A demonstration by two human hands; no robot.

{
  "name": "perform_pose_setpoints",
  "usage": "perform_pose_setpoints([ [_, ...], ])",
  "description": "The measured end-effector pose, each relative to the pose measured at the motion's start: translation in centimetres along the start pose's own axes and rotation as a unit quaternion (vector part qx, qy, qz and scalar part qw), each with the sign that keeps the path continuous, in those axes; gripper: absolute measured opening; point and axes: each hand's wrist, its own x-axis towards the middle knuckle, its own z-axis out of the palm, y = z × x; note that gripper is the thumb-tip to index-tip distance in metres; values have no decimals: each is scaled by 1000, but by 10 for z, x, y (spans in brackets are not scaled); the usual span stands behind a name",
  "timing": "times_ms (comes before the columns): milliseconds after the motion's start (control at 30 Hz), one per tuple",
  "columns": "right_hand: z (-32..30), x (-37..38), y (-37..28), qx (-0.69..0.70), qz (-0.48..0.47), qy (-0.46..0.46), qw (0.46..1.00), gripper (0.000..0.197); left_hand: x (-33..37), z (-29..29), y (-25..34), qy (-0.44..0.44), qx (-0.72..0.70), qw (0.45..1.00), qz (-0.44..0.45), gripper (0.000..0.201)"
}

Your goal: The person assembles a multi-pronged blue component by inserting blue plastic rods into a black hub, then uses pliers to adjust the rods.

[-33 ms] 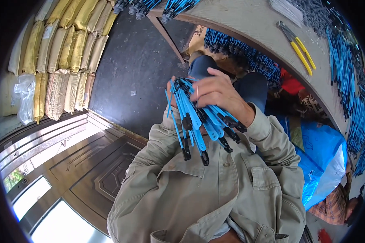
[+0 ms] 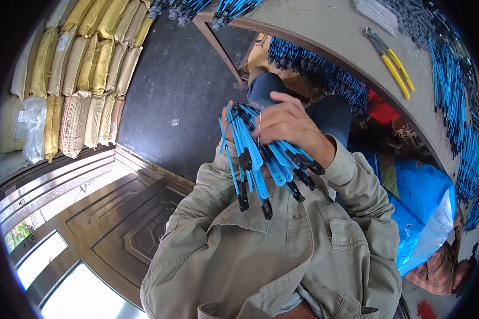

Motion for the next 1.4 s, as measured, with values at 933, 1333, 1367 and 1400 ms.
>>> perform_pose_setpoints([
  [933, -12, -16, 1, 323, 274, 77, 903, 54, 6, 30, -13, -169, 444, 795, 379, 70],
  [1333, -17, -25, -6, 386, 268, 40, 882, 31, -1, 36, 11, -247, 392, 884, 64, 65],
  [1367, -9, -27, -6, 349, 243, 75, 902, 28, -4, 37, 9, -247, 392, 884, 61, 65],
  [1400, -4, -27, -7, 312, 217, 109, 919, 26, -6, 38, 5, -242, 385, 887, 85, 62],
])
